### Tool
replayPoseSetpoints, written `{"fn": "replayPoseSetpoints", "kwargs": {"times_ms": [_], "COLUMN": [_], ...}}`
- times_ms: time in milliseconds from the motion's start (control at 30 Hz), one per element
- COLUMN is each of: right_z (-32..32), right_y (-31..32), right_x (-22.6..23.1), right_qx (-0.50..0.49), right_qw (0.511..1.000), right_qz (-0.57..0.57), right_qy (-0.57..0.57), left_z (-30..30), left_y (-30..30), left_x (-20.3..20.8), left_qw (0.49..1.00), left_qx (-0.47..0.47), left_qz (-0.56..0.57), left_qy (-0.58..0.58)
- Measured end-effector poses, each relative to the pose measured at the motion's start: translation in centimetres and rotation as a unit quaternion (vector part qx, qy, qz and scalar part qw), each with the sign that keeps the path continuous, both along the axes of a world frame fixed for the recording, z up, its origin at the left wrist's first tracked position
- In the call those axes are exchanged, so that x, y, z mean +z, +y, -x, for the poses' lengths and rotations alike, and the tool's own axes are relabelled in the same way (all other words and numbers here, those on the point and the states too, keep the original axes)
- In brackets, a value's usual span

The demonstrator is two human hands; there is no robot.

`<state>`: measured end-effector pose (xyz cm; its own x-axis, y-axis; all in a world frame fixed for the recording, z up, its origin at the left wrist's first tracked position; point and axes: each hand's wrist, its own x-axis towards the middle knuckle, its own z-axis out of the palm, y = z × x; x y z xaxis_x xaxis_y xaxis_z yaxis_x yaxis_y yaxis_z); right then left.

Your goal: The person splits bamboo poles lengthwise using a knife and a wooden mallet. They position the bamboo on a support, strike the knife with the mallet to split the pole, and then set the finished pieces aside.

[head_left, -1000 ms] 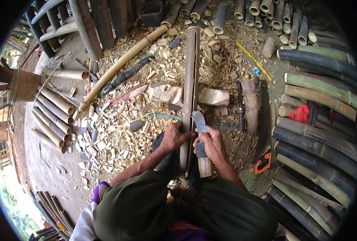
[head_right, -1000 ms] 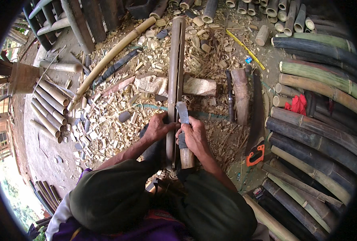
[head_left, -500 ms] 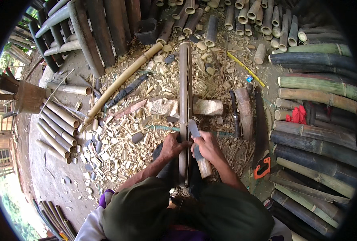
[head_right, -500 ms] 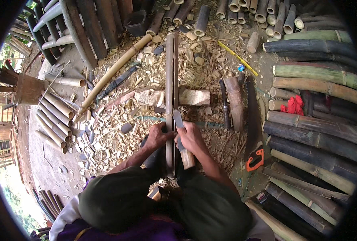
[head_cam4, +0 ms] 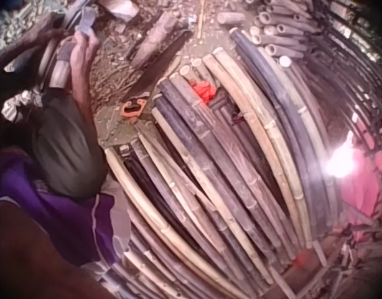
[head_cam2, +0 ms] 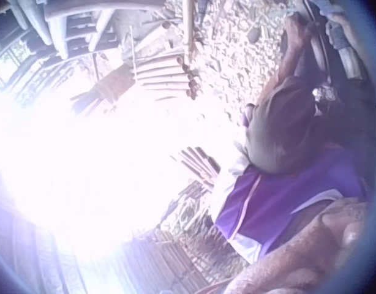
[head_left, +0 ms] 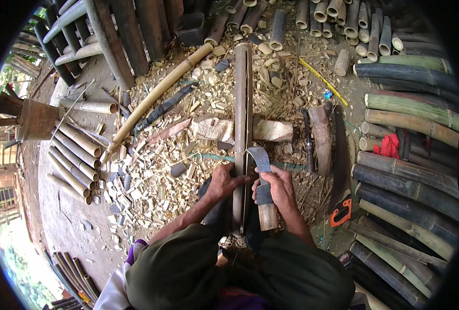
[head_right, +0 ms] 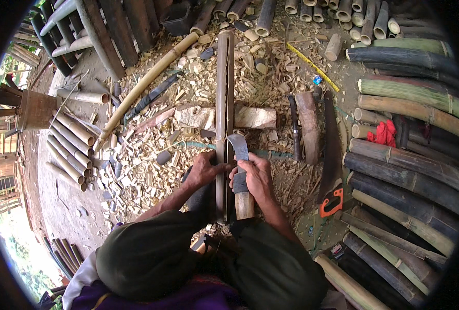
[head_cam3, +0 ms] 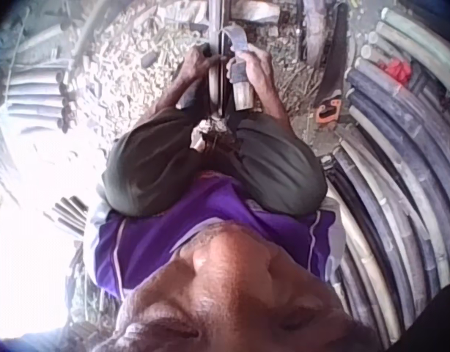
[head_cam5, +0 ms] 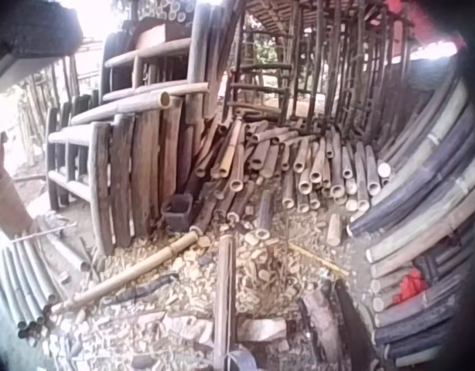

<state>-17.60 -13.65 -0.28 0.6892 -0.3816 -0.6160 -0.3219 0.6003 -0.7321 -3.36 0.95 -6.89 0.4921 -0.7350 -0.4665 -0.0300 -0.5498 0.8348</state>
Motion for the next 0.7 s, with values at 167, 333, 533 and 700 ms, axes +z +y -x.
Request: {"fn": "replayPoseSetpoints", "kwargs": {"times_ms": [167,333,533,700], "right_z": [0.0,-0.3,-0.7,-6.8], "right_y": [0.1,0.2,-0.6,-3.4], "right_x": [-0.4,-0.9,-2.0,-3.3], "right_qx": [-0.001,0.005,0.016,0.012], "right_qw": [0.999,0.997,0.991,0.991], "right_qz": [0.038,0.077,0.123,0.127], "right_qy": [-0.016,-0.025,-0.039,-0.036], "left_z": [0.3,0.2,0.1,-0.3], "left_y": [0.2,0.1,-0.6,-0.4], "left_x": [-0.7,-1.0,0.1,0.7], "left_qw": [1.0,1.0,0.999,1.0], "left_qx": [-0.001,0.008,0.006,0.006], "left_qz": [-0.002,0.01,0.034,-0.002], "left_qy": [0.014,-0.002,0.014,0.016]}}
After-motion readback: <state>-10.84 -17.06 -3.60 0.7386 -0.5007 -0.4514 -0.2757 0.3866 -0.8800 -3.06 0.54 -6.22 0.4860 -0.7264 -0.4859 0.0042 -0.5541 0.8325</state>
